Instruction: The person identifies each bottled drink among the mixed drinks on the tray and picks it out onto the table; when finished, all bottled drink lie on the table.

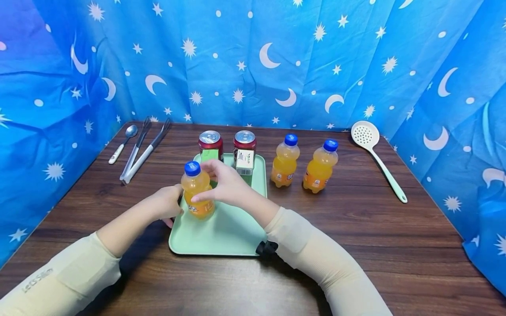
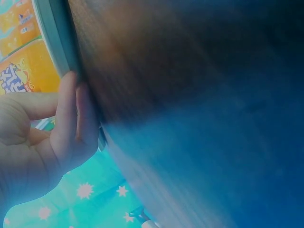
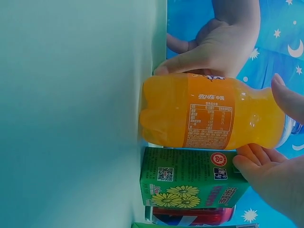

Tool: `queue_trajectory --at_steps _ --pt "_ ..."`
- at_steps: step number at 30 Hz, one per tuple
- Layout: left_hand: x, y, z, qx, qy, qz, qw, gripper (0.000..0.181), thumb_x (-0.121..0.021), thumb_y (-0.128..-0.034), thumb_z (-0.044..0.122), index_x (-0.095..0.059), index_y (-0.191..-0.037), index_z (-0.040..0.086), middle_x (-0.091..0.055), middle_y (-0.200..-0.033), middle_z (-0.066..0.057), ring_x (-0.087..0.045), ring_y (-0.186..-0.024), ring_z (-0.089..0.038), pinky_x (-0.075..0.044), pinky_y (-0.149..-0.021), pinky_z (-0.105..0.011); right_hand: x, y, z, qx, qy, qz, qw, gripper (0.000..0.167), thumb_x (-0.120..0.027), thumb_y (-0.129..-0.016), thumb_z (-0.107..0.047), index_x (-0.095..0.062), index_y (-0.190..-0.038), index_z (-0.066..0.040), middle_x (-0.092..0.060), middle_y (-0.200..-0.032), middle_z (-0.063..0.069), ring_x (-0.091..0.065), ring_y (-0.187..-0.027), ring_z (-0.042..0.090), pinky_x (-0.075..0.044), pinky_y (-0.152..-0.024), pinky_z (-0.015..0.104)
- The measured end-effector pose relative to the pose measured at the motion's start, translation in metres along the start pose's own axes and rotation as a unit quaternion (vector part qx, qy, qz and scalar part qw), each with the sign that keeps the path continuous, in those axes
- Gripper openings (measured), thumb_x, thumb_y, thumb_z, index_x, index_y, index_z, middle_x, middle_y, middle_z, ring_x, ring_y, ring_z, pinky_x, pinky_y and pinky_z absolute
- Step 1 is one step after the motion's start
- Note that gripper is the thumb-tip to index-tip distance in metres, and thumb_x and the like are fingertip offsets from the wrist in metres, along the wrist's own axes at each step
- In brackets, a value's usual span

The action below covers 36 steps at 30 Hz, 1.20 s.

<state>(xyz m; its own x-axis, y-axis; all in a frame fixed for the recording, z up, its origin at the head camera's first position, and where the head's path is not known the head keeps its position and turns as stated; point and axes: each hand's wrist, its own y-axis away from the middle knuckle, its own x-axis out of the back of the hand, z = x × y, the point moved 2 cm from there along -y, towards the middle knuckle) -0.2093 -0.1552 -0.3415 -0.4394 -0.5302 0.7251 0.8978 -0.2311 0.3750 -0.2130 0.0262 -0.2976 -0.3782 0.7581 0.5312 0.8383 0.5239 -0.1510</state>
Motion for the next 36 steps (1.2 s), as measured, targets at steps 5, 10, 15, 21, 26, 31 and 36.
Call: queue_trajectory --at_steps 5,10,15,21,26,31,36 --pt "0.0003 -0.0014 -0.001 0.001 0.003 -0.001 1.0 0.051 -0.059 -0.0806 -0.011 -0.037 -0.126 -0.009 -0.052 -0.107 -0.025 -0.062 -0.062 -0.023 -0.057 -0.046 -0.033 -0.001 -0.0013 -0.0005 -0.004 -0.003 -0.002 1.0 0.075 -0.084 -0.069 -0.028 -0.046 -0.13 -0.005 -0.054 -0.124 0.006 -0.054 -0.11 0.015 -0.048 -0.095 0.03" --pt "0.0004 -0.0012 -0.0007 -0.001 0.005 -0.001 1.0 0.051 -0.059 -0.0804 -0.012 -0.037 -0.126 -0.009 -0.052 -0.107 -0.025 -0.062 -0.063 -0.023 -0.057 -0.046 -0.034 -0.0042 -0.0039 0.0024 -0.017 0.014 -0.002 0.9998 0.079 -0.085 -0.067 -0.034 -0.046 -0.13 -0.008 -0.054 -0.122 0.002 -0.053 -0.107 0.013 -0.05 -0.09 0.028" --pt "0.0005 -0.0001 0.0 -0.007 0.004 0.0 1.0 0.05 -0.059 -0.0805 -0.012 -0.037 -0.126 -0.009 -0.053 -0.105 -0.025 -0.062 -0.063 -0.023 -0.057 -0.046 -0.033 -0.0064 -0.0052 0.0019 -0.021 0.023 0.003 0.9995 0.077 -0.086 -0.066 -0.033 -0.047 -0.128 -0.008 -0.056 -0.115 0.0 -0.053 -0.101 0.012 -0.051 -0.084 0.026" --pt "0.0005 0.0011 0.0001 -0.012 0.001 0.001 0.9999 0.05 -0.059 -0.0802 -0.013 -0.038 -0.125 -0.009 -0.053 -0.105 -0.025 -0.062 -0.061 -0.022 -0.057 -0.045 -0.033 -0.0069 -0.0047 0.0004 -0.026 0.018 0.003 0.9995 0.073 -0.085 -0.068 -0.032 -0.048 -0.126 -0.008 -0.057 -0.112 -0.002 -0.054 -0.099 0.011 -0.052 -0.083 0.025" --pt "0.001 0.0025 0.0011 -0.014 0.0 0.004 0.9999 0.048 -0.059 -0.08 -0.013 -0.039 -0.123 -0.009 -0.053 -0.103 -0.025 -0.062 -0.061 -0.023 -0.057 -0.045 -0.033 -0.0069 -0.0043 -0.0003 -0.028 0.016 0.005 0.9995 0.071 -0.084 -0.069 -0.032 -0.049 -0.126 -0.008 -0.057 -0.112 -0.002 -0.055 -0.099 0.01 -0.052 -0.082 0.025" --pt "0.001 0.0036 0.0023 -0.015 0.0 0.003 0.9999 0.05 -0.059 -0.0798 -0.013 -0.038 -0.125 -0.009 -0.053 -0.103 -0.025 -0.062 -0.061 -0.022 -0.057 -0.045 -0.033 -0.0071 -0.0039 -0.0009 -0.031 0.02 0.007 0.9993 0.071 -0.084 -0.069 -0.033 -0.049 -0.126 -0.008 -0.057 -0.113 -0.001 -0.055 -0.1 0.011 -0.052 -0.083 0.024" --pt "0.0005 0.0036 0.0026 -0.014 -0.003 0.002 0.9999 0.048 -0.059 -0.0805 -0.012 -0.038 -0.124 -0.009 -0.053 -0.103 -0.024 -0.062 -0.06 -0.022 -0.057 -0.045 -0.033 -0.007 -0.0024 -0.0011 -0.034 0.019 0.011 0.9992 0.072 -0.084 -0.069 -0.033 -0.049 -0.126 -0.008 -0.057 -0.114 -0.001 -0.055 -0.101 0.011 -0.052 -0.084 0.025"
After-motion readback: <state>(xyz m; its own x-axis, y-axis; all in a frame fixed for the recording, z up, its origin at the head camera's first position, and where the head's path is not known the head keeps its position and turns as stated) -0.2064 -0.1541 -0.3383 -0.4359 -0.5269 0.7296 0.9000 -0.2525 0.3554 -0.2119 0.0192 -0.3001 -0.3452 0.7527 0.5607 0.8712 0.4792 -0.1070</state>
